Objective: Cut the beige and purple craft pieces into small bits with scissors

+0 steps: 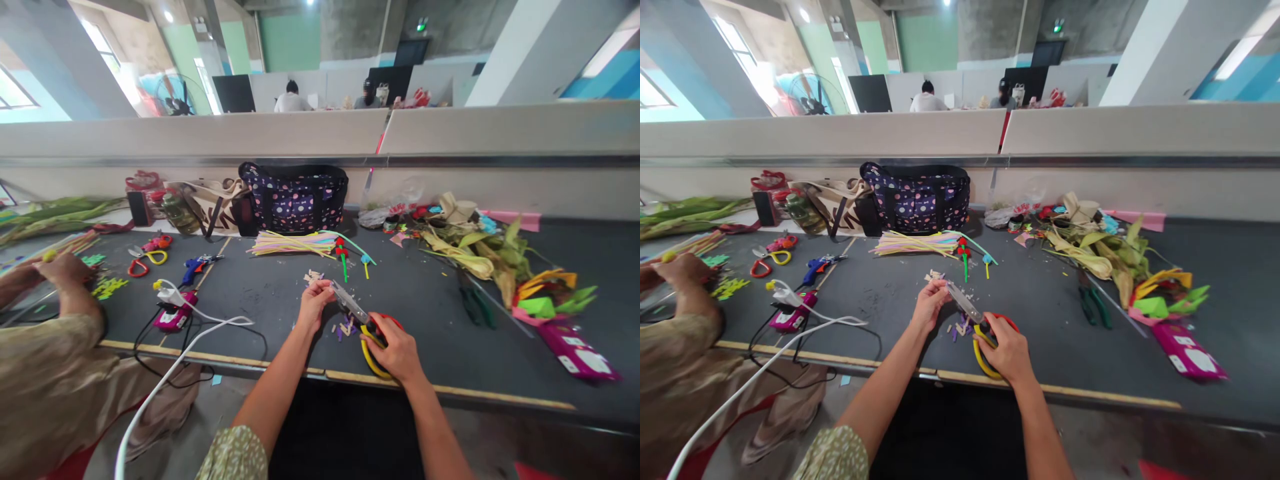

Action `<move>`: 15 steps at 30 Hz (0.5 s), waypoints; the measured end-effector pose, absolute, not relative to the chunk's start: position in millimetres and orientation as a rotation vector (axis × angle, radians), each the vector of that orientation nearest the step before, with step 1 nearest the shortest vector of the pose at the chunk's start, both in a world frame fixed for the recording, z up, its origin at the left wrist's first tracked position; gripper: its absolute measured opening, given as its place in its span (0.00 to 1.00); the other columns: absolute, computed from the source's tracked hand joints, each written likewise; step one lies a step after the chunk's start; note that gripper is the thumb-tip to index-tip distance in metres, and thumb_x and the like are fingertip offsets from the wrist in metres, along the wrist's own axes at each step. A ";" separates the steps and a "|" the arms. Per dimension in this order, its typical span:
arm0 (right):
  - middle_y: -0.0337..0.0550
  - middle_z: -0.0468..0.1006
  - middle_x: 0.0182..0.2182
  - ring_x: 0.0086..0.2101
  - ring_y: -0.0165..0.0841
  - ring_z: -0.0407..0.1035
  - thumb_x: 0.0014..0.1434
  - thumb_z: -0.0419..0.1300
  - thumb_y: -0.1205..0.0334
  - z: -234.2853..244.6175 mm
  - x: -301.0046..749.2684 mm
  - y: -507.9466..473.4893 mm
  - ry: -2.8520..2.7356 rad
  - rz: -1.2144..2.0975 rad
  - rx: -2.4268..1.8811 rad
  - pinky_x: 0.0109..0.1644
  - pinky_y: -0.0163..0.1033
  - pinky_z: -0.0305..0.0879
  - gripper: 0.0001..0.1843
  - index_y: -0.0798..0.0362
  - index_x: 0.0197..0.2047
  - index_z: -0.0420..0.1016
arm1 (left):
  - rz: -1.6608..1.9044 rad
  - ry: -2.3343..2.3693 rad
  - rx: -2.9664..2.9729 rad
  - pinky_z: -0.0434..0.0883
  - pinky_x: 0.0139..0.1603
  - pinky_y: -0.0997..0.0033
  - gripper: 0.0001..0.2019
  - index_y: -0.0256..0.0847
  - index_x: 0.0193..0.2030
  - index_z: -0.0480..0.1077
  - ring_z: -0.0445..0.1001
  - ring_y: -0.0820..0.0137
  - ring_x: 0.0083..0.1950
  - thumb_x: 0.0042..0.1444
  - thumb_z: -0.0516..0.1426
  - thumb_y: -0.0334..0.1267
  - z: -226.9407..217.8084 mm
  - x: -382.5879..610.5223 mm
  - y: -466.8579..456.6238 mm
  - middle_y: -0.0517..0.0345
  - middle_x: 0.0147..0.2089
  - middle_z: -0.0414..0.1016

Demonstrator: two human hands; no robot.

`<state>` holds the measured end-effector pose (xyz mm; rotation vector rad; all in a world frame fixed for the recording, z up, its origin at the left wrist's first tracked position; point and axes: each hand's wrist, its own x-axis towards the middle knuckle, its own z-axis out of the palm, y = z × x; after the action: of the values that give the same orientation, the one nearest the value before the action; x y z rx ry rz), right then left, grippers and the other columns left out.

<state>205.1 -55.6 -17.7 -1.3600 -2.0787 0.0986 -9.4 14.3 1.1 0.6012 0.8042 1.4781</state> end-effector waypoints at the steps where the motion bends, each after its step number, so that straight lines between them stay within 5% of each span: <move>1: 0.42 0.75 0.36 0.34 0.31 0.70 0.60 0.57 0.49 -17.6 205.0 -55.5 -2.080 0.098 -1.357 0.39 0.35 0.66 0.26 0.53 0.57 0.66 | 1.474 0.808 0.602 0.71 0.34 0.73 0.14 0.35 0.34 0.76 0.73 0.74 0.27 0.38 0.69 0.34 0.7 -9.5 14.5 0.57 0.29 0.77; 15: 0.44 0.77 0.39 0.34 0.31 0.71 0.59 0.57 0.48 -18.0 204.0 -56.0 -2.064 0.076 -1.368 0.39 0.35 0.67 0.26 0.53 0.56 0.67 | 1.405 0.760 0.607 0.73 0.37 0.72 0.12 0.35 0.35 0.76 0.74 0.73 0.30 0.42 0.67 0.35 1.8 -11.4 11.4 0.57 0.29 0.76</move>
<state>204.0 -56.0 -18.0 -1.3681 -2.0639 0.0759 -11.4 11.4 1.8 0.6071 0.7600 1.4045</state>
